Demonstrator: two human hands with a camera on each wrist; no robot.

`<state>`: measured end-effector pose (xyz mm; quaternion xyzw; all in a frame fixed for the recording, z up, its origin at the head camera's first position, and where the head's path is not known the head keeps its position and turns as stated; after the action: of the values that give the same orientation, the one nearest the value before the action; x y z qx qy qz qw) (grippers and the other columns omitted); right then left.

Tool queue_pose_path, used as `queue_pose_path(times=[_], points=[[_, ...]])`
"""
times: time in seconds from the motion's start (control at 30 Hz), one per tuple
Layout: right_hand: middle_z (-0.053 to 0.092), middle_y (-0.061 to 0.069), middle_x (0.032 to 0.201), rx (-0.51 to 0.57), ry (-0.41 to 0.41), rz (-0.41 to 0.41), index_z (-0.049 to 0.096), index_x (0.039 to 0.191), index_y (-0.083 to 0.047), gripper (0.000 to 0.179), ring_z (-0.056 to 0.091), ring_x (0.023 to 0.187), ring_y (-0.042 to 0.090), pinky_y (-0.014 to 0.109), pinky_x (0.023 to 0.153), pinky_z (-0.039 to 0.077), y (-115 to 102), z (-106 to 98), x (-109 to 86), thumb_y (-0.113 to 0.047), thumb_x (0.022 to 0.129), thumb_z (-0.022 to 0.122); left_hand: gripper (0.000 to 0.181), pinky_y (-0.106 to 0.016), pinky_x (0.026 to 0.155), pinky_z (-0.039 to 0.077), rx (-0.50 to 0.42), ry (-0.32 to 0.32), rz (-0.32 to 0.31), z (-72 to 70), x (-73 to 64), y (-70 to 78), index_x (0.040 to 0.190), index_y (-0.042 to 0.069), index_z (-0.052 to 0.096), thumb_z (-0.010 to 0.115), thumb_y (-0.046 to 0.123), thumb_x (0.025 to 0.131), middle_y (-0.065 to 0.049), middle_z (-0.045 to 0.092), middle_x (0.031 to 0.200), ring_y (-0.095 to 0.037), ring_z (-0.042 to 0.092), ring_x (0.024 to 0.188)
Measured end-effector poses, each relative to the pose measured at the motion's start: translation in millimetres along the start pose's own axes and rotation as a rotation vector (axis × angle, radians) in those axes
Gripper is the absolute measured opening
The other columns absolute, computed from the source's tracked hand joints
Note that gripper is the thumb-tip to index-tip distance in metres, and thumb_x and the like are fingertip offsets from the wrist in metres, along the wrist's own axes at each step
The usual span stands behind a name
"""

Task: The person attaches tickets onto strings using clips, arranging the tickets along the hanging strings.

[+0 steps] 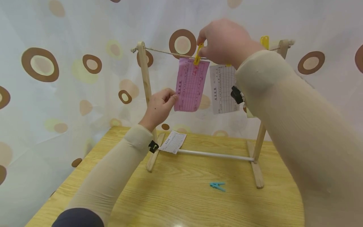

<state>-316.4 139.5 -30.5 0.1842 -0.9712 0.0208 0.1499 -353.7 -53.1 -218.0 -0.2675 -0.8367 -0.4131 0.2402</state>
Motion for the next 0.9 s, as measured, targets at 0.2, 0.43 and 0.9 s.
queue_pose_path(times=[0.2,0.43,0.9], points=[[0.059,0.017,0.103,-0.033,0.047,-0.039,0.047,0.152,-0.009,0.055,0.055,0.085,0.033,0.045,0.074,0.045,-1,3,-8.0,-0.035,0.103,0.054,0.021,-0.029,0.061,0.037,-0.002,-0.001,0.006,-0.7,-1.4,-1.5,0.103,0.013,0.069,0.055,0.029,0.105,-0.002,0.053,0.073,-0.016,0.047,0.067],[0.059,0.015,0.094,-0.036,0.151,-0.106,0.049,0.150,-0.009,0.054,0.053,0.081,0.030,0.043,0.068,0.043,-3,8,-22.0,-0.031,0.102,0.055,0.020,-0.029,0.061,0.035,-0.009,-0.007,0.057,-3.2,-3.9,-5.4,0.103,0.013,0.067,0.057,0.030,0.105,-0.002,0.048,0.071,-0.016,0.043,0.064],[0.053,0.003,0.074,0.000,0.228,-0.205,0.065,0.136,-0.012,0.039,0.044,0.062,0.020,0.036,0.054,0.036,-2,41,-64.9,-0.029,0.101,0.062,0.014,-0.031,0.053,0.032,0.011,-0.030,0.081,-7.9,-23.6,-24.6,0.105,0.014,0.065,0.057,0.026,0.105,-0.002,0.043,0.064,-0.015,0.036,0.052]])
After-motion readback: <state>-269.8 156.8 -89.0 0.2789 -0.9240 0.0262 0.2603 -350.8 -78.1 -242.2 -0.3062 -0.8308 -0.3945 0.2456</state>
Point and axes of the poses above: each hand's wrist, its own x-axis towards the middle knuckle, its own z-axis out of the palm, y = z × x, the point moved 4 cm from there along x, towards the middle knuckle
